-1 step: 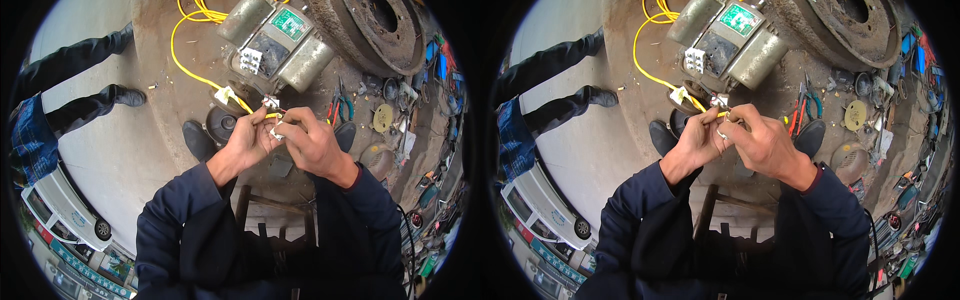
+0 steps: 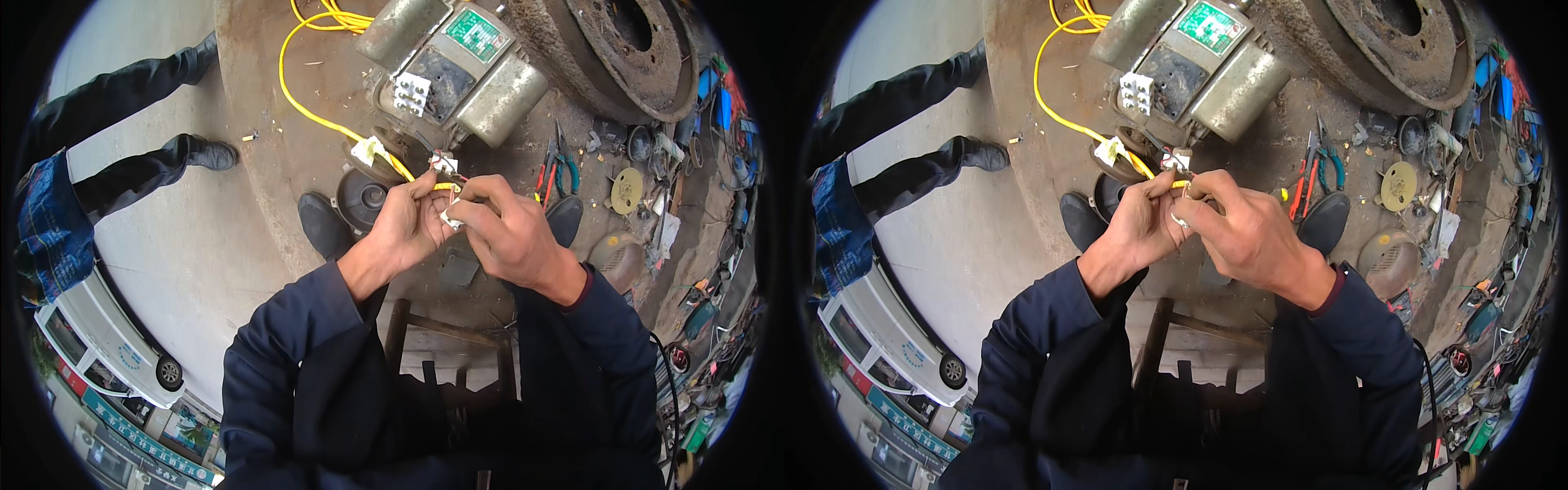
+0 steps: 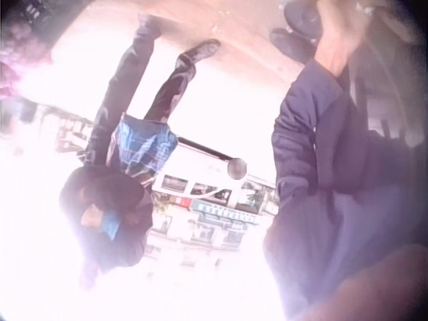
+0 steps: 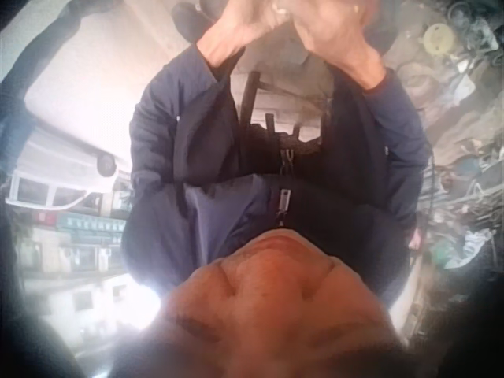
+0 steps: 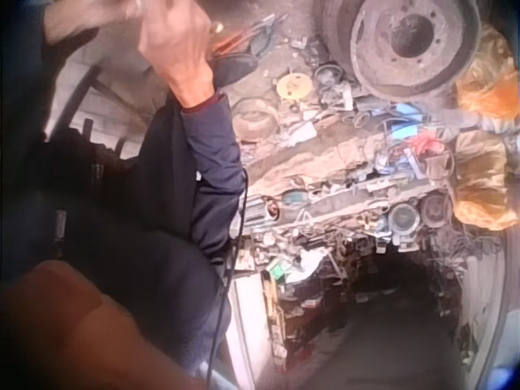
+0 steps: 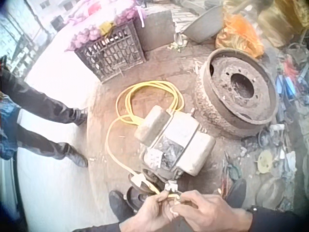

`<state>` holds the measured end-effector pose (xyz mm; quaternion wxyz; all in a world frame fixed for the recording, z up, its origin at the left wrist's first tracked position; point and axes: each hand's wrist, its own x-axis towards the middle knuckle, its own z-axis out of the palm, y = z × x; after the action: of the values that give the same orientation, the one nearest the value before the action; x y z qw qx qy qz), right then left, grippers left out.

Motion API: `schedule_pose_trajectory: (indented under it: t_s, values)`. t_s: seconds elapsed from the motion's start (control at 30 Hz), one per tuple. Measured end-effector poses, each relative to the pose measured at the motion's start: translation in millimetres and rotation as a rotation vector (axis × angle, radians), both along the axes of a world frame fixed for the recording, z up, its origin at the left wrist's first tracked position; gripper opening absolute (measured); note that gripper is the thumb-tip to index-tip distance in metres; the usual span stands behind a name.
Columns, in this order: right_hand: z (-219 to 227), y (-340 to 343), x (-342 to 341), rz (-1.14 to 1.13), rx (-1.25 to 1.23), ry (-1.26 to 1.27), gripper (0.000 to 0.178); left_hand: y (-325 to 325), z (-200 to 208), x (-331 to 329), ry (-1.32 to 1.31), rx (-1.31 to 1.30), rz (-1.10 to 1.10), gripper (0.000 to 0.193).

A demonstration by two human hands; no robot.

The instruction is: The person uses a screwdriver to tighten screws on a small electrical component attached to a motor. They repeatedly adjust and secure the component while holding it in place with the other hand.

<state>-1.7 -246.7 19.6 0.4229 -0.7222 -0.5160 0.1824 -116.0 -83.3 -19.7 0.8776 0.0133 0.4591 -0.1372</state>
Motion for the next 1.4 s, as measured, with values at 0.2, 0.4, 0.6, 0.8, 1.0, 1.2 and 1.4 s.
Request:
schedule_pose_trajectory:
  t_s: [0.2,0.4,0.6,0.8,1.0,1.2,1.4]
  values:
    - [-3.7,5.4,-9.3,0.031,-0.032,0.016,0.039,2.7,-16.4,-8.8,-0.039,-0.074,0.025,0.035]
    - [10.1,5.7,1.6,-0.156,-0.032,0.193,0.040,3.8,-17.7,-18.4,-0.287,0.069,-0.039,0.037]
    - [18.3,3.3,16.3,-0.355,-0.212,0.555,0.037,23.9,-12.1,-28.4,-0.427,0.624,-0.286,0.018]
    - [21.7,9.8,20.6,-0.403,-0.295,0.747,0.040,14.2,-1.9,-18.1,-0.210,0.936,-0.273,0.024]
    - [14.6,22.5,23.6,-0.399,-0.423,0.905,0.041,18.6,-3.6,-4.1,-0.220,0.712,-0.128,0.036]
    - [7.6,37.0,22.0,-0.360,-0.302,0.972,0.036,19.0,7.4,-6.8,-0.249,0.489,-0.033,0.037]
    - [11.4,35.9,4.3,-0.343,-0.266,0.439,0.035,12.1,0.5,-0.7,-0.211,0.214,0.154,0.031]
